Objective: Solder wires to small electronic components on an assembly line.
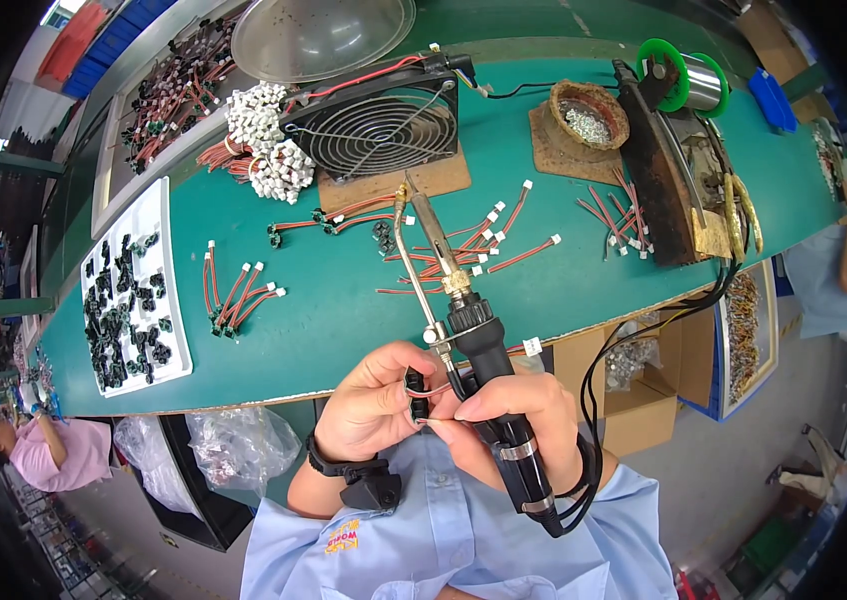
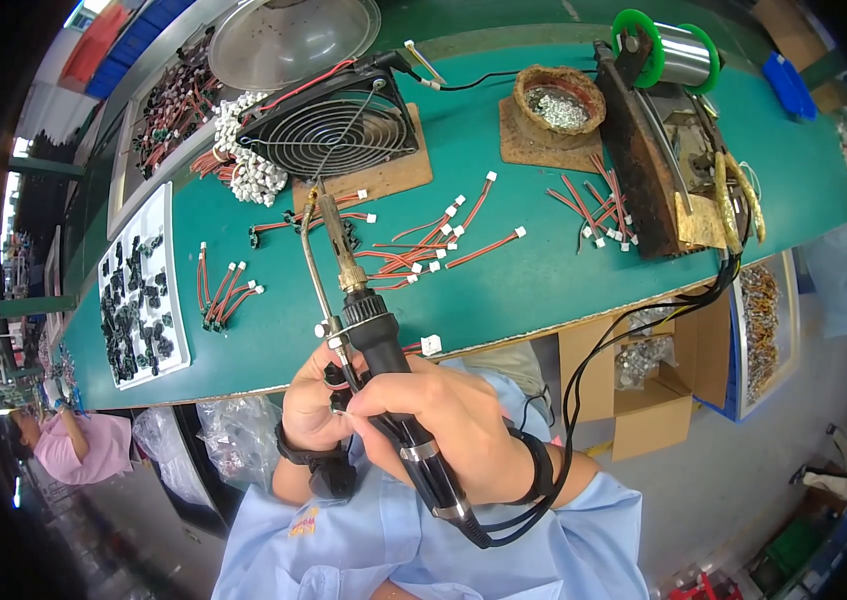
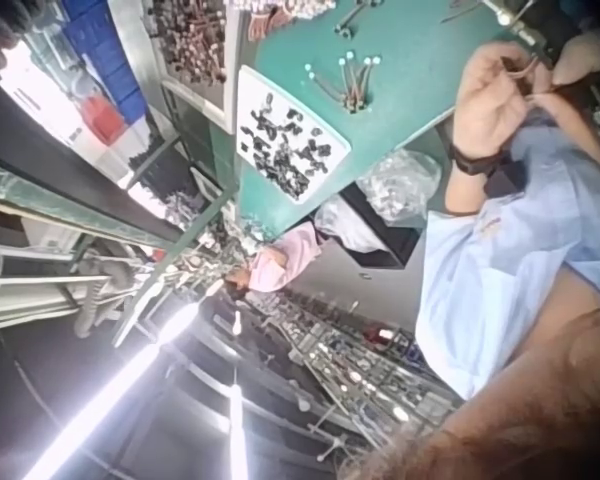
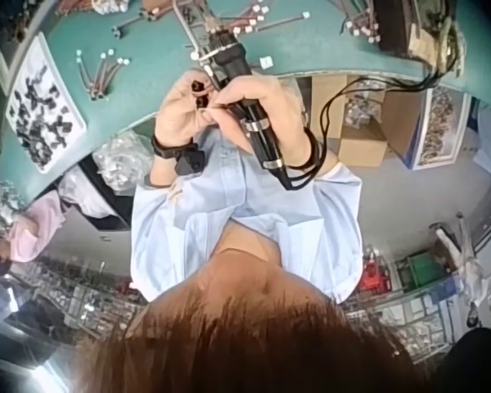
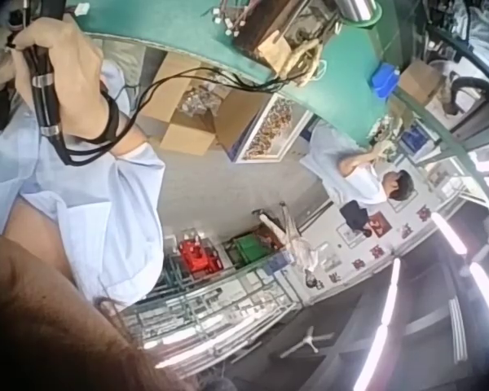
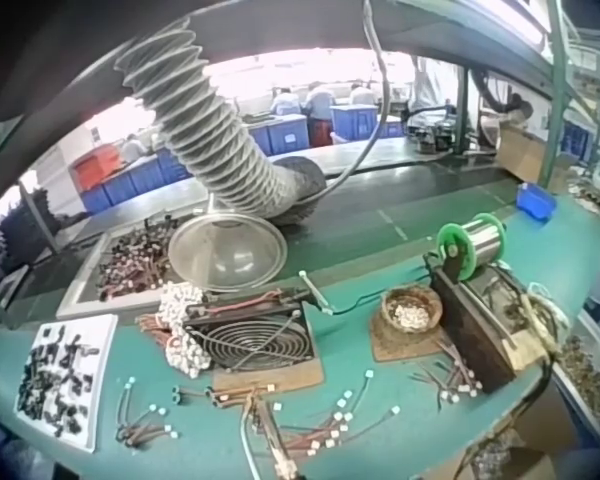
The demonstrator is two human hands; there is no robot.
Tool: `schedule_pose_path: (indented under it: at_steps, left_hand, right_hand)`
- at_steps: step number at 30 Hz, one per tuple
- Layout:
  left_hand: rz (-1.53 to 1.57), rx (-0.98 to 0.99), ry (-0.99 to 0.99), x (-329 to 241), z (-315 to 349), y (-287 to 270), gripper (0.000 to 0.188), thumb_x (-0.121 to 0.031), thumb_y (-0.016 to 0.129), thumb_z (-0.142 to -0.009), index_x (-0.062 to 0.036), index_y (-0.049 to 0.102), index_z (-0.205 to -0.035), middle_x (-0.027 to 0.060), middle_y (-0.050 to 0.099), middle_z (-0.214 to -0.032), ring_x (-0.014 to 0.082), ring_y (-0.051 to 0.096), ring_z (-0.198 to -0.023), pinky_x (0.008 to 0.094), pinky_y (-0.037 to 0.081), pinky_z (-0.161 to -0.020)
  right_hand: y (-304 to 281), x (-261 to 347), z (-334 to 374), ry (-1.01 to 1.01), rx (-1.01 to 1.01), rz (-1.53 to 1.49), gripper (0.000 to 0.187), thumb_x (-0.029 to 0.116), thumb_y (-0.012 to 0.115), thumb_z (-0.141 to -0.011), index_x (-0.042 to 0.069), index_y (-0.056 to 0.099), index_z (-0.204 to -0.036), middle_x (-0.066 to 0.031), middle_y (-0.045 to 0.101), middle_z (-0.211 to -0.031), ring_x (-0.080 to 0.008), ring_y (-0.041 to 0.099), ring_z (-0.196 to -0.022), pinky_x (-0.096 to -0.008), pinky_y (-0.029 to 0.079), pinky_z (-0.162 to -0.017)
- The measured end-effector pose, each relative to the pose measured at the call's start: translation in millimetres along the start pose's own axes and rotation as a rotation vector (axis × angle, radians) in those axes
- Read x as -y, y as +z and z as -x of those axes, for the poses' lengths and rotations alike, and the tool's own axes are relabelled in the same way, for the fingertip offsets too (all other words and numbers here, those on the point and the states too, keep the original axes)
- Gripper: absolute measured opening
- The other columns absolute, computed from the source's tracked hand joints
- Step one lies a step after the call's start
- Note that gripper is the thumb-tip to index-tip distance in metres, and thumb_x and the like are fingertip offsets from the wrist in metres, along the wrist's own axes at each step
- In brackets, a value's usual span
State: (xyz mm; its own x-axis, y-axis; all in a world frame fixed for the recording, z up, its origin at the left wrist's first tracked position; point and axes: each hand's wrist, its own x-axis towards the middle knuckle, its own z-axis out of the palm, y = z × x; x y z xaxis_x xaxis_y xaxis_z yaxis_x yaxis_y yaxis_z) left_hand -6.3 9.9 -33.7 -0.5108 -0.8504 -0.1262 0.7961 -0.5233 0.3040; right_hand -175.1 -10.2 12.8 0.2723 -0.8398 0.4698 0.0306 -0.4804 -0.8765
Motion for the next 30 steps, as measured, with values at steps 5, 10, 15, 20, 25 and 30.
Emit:
schedule_pose_path:
  at_steps: [5, 10, 15, 20, 25, 30]
  left_hand:
    - [0.009, 0.017, -0.005, 1.3, 0.0, -3.9, 0.028, -0.014, 0.059, -0.086, -0.004, 0.053, -0.112, 0.0098, 0.055, -0.1, 0.0213, 0.054, -0.087, 0.0316, 0.045, -0.075]
    - [0.055, 0.053, -0.024, 3.7, -0.5, -7.5, 0.028, -0.015, 0.058, -0.087, -0.0041, 0.053, -0.112, 0.0099, 0.054, -0.099, 0.0204, 0.054, -0.084, 0.0304, 0.044, -0.072]
    - [0.024, 0.055, -0.046, 3.1, -2.3, -6.6, 0.027, -0.016, 0.057, -0.088, -0.0045, 0.052, -0.112, 0.008, 0.05, -0.099, 0.0178, 0.053, -0.083, 0.028, 0.044, -0.071]
    - [-0.007, 0.021, -0.076, 2.3, -4.1, -3.4, 0.025, -0.015, 0.056, -0.088, -0.0046, 0.052, -0.111, 0.0069, 0.047, -0.099, 0.016, 0.052, -0.083, 0.0265, 0.043, -0.07]
    - [-0.028, -0.005, -0.078, 2.3, -3.5, -3.0, 0.024, -0.014, 0.056, -0.088, -0.0047, 0.052, -0.11, 0.0094, 0.048, -0.102, 0.0155, 0.051, -0.081, 0.0264, 0.043, -0.068]
    - [-0.058, -0.016, -0.064, 2.4, -1.4, -6.4, 0.024, -0.015, 0.056, -0.089, -0.0051, 0.052, -0.11, 0.012, 0.048, -0.105, 0.0161, 0.051, -0.082, 0.0262, 0.042, -0.067]
  right_hand:
    - [-0.1, -0.2, -0.3, 0.0, 0.018, -0.001, 0.039, -0.004, 0.072, -0.068, 0.002, 0.046, -0.095, -0.0132, 0.062, -0.077, -0.0221, 0.066, -0.069, -0.0289, 0.052, -0.058]
    - [0.7, 1.3, -0.8, -0.029, -0.013, 0.041, 0.039, -0.005, 0.073, -0.066, 0.003, 0.047, -0.095, -0.0125, 0.062, -0.076, -0.0204, 0.065, -0.065, -0.028, 0.051, -0.055]
    - [-0.1, 4.4, -4.5, -0.048, -0.002, 0.065, 0.039, -0.006, 0.073, -0.065, 0.003, 0.049, -0.094, -0.0119, 0.062, -0.077, -0.0196, 0.063, -0.062, -0.0278, 0.049, -0.052]
    - [3.0, 0.4, -0.3, -0.059, -0.035, 0.006, 0.039, -0.006, 0.066, -0.063, 0.002, 0.052, -0.099, -0.0131, 0.06, -0.077, -0.0263, 0.057, -0.058, -0.0325, 0.045, -0.049]
    - [0.8, 0.6, -2.6, -0.076, -0.022, 0.014, 0.039, -0.006, 0.066, -0.063, 0.001, 0.052, -0.099, -0.013, 0.06, -0.077, -0.0264, 0.057, -0.057, -0.0329, 0.045, -0.049]
    - [1.1, 2.2, -3.6, -0.078, -0.03, 0.029, 0.039, -0.007, 0.066, -0.063, 0.001, 0.052, -0.098, -0.0124, 0.06, -0.078, -0.0264, 0.057, -0.057, -0.0327, 0.045, -0.049]
